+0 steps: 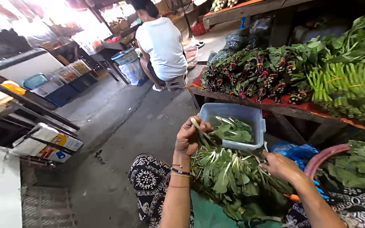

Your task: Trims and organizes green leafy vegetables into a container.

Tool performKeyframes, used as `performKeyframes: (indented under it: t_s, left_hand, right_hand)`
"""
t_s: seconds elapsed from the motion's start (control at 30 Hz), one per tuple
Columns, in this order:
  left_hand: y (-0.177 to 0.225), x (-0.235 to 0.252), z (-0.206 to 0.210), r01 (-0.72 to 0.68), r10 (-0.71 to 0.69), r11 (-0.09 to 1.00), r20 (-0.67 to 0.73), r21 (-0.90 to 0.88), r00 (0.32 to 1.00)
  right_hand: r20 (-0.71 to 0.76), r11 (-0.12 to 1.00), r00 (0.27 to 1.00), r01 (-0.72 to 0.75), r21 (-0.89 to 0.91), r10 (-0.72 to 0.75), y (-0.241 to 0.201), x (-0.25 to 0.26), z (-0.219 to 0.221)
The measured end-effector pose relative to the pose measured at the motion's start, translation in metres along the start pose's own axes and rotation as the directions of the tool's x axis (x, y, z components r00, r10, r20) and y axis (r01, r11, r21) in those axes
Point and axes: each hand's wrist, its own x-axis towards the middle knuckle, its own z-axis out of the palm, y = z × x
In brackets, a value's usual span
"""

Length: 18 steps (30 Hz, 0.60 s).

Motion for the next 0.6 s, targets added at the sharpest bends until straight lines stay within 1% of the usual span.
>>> performKeyframes:
  t_s: [0.03, 0.07, 0.1, 0.17, 0.27, 0.33, 0.4, 0.47, 0.5, 0.57, 0.6]
  left_hand:
    - [0.001, 0.001, 0.000, -0.019, 0.010, 0.995, 0.084, 0.098, 0.996]
    - [0.001, 0.001, 0.001, -0.040, 0.023, 0.990, 0.130, 0.132, 0.991]
    - [-0.001, 0.002, 0.001, -0.055, 0.041, 0.993, 0.140, 0.103, 0.989]
    - [-0.008, 0.001, 0.004, -0.068, 0.072, 0.996, 0.074, -0.057, 0.995]
    - [-0.026, -0.001, 0.006, -0.093, 0.074, 0.950, -0.076, -0.299, 0.994]
    - [-0.040, 0.000, 0.001, -0.099, 0.077, 0.896, -0.068, -0.433, 0.995]
    - [-0.051, 0.000, 0.003, -0.101, 0.068, 0.839, -0.081, -0.535, 0.994]
    - [-0.058, 0.000, 0.008, -0.113, 0.048, 0.822, -0.130, -0.558, 0.990]
    - [-0.062, 0.000, 0.010, -0.129, 0.043, 0.832, -0.168, -0.539, 0.985]
    - [-0.070, 0.000, 0.013, -0.160, 0.037, 0.875, -0.265, -0.457, 0.963]
    - [-0.074, 0.001, 0.015, -0.157, 0.039, 0.915, -0.306, -0.371, 0.951]
  right_hand:
    - [0.016, 1.000, 1.000, -0.010, -0.002, 0.011, -0.002, -0.001, -0.001]
    - [0.019, 1.000, 1.000, -0.010, 0.006, 0.010, -0.003, -0.002, -0.002]
    - [0.000, 1.000, 1.000, -0.001, 0.021, 0.001, -0.004, -0.004, -0.003]
    - [-0.105, 0.998, 0.994, 0.023, 0.064, -0.017, -0.007, -0.008, -0.004]
    - [-0.295, 0.990, 0.955, 0.018, 0.141, 0.024, -0.011, -0.014, -0.006]
    - [-0.369, 0.973, 0.929, 0.063, 0.220, 0.023, -0.011, -0.014, -0.006]
    - [-0.435, 0.936, 0.900, 0.177, 0.303, -0.029, -0.009, -0.011, -0.002]
    - [-0.515, 0.845, 0.852, 0.338, 0.414, -0.088, -0.011, -0.010, 0.004]
    - [-0.579, 0.771, 0.808, 0.439, 0.461, -0.113, -0.014, -0.012, 0.009]
    - [-0.717, 0.575, 0.681, 0.650, 0.497, -0.149, -0.024, -0.012, 0.022]
    - [-0.741, 0.449, 0.649, 0.721, 0.527, -0.172, -0.031, -0.014, 0.027]
